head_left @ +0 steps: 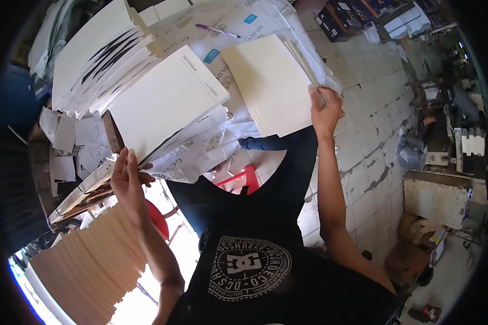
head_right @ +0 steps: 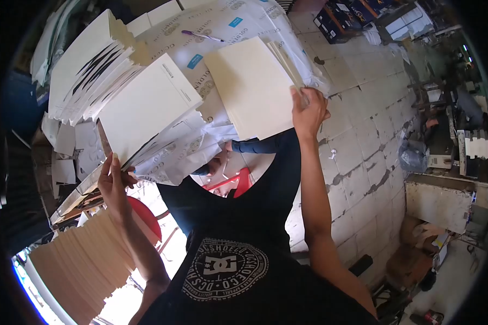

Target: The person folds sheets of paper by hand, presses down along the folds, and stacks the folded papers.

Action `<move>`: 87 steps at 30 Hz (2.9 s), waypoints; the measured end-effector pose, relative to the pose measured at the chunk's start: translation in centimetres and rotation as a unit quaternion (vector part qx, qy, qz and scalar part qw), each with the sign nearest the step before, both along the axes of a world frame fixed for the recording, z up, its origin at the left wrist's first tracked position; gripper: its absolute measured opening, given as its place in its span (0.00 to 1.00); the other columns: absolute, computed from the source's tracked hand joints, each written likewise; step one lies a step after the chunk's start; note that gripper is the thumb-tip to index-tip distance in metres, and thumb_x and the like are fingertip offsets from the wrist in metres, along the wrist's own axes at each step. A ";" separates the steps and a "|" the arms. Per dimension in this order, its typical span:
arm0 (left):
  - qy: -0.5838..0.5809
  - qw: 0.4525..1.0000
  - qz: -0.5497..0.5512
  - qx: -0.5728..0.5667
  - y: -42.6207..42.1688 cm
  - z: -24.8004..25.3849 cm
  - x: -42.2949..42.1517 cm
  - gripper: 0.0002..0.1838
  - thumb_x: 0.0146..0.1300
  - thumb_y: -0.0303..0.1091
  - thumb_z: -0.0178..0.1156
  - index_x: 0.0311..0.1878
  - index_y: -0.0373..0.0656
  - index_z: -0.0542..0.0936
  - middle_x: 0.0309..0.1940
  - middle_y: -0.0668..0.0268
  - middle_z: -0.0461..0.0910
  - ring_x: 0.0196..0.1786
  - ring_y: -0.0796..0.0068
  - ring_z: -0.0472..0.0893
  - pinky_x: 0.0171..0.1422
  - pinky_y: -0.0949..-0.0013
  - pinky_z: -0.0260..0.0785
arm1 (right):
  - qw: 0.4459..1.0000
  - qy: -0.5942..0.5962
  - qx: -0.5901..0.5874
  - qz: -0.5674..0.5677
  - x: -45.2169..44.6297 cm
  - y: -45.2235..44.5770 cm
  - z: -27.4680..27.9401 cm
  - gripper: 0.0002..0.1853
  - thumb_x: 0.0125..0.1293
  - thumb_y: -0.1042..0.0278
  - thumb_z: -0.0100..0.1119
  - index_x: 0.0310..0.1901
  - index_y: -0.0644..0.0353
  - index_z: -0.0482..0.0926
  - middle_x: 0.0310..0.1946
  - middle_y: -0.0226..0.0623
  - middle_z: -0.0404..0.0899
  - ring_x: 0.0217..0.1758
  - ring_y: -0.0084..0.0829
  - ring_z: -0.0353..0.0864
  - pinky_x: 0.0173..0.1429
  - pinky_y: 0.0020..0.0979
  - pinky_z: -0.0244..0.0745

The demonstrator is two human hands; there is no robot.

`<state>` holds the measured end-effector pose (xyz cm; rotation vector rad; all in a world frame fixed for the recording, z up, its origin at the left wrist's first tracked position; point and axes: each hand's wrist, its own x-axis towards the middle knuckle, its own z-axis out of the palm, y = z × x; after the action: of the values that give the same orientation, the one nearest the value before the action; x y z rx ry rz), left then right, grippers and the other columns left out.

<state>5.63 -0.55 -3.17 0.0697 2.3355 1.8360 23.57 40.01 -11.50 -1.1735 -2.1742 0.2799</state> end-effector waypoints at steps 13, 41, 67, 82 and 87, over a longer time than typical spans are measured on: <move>0.256 0.960 -0.070 0.091 3.5 10.3 9.5 0.18 0.63 0.44 0.65 0.41 0.35 0.78 0.28 0.62 0.80 0.35 0.69 0.80 0.47 0.68 0.72 | 0.957 0.197 0.007 0.215 5.9 -4.4 15.1 0.08 0.70 0.71 0.57 0.37 0.69 0.78 0.31 0.34 0.82 0.32 0.18 0.77 0.36 0.21 0.68; 0.355 0.898 -0.236 0.105 9.3 0.2 11.2 0.18 0.47 0.33 0.75 0.44 0.42 0.86 0.38 0.61 0.82 0.34 0.69 0.80 0.33 0.71 0.68 | 0.769 0.217 -0.505 0.328 4.0 -19.6 11.2 0.02 0.66 0.84 0.54 0.37 0.71 0.76 0.30 0.33 0.80 0.34 0.15 0.77 0.38 0.18 0.70; 0.318 0.863 0.252 -0.300 -11.4 -8.1 -13.8 0.31 0.59 0.36 0.70 0.61 0.36 0.68 0.34 0.65 0.81 0.34 0.76 0.78 0.35 0.73 0.68 | 0.796 0.426 -0.286 0.322 11.4 -5.4 25.7 0.23 0.69 0.58 0.54 0.55 0.71 0.72 0.54 0.49 0.72 0.59 0.44 0.73 0.66 0.42 0.68; -0.094 0.984 -0.050 0.145 -0.4 -1.1 1.2 0.23 0.75 0.45 0.51 0.27 0.38 0.77 0.15 0.72 0.70 0.18 0.87 0.66 0.23 0.78 0.57 | 0.761 0.411 -0.410 0.289 -7.4 -8.6 15.3 0.13 0.70 0.70 0.58 0.53 0.67 0.76 0.49 0.40 0.80 0.50 0.25 0.79 0.56 0.28 0.72; -0.016 1.000 -0.011 0.009 -3.3 -1.4 1.4 0.13 0.64 0.39 0.66 0.34 0.38 0.78 0.22 0.71 0.74 0.24 0.87 0.68 0.28 0.80 0.58 | 0.750 0.358 -0.472 0.293 -10.9 -12.7 11.4 0.12 0.69 0.70 0.60 0.49 0.67 0.78 0.44 0.36 0.83 0.46 0.20 0.79 0.55 0.23 0.70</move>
<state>7.05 -3.89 -4.58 0.0670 2.2870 1.8346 12.67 27.30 -0.13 -0.5488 -1.5596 1.9291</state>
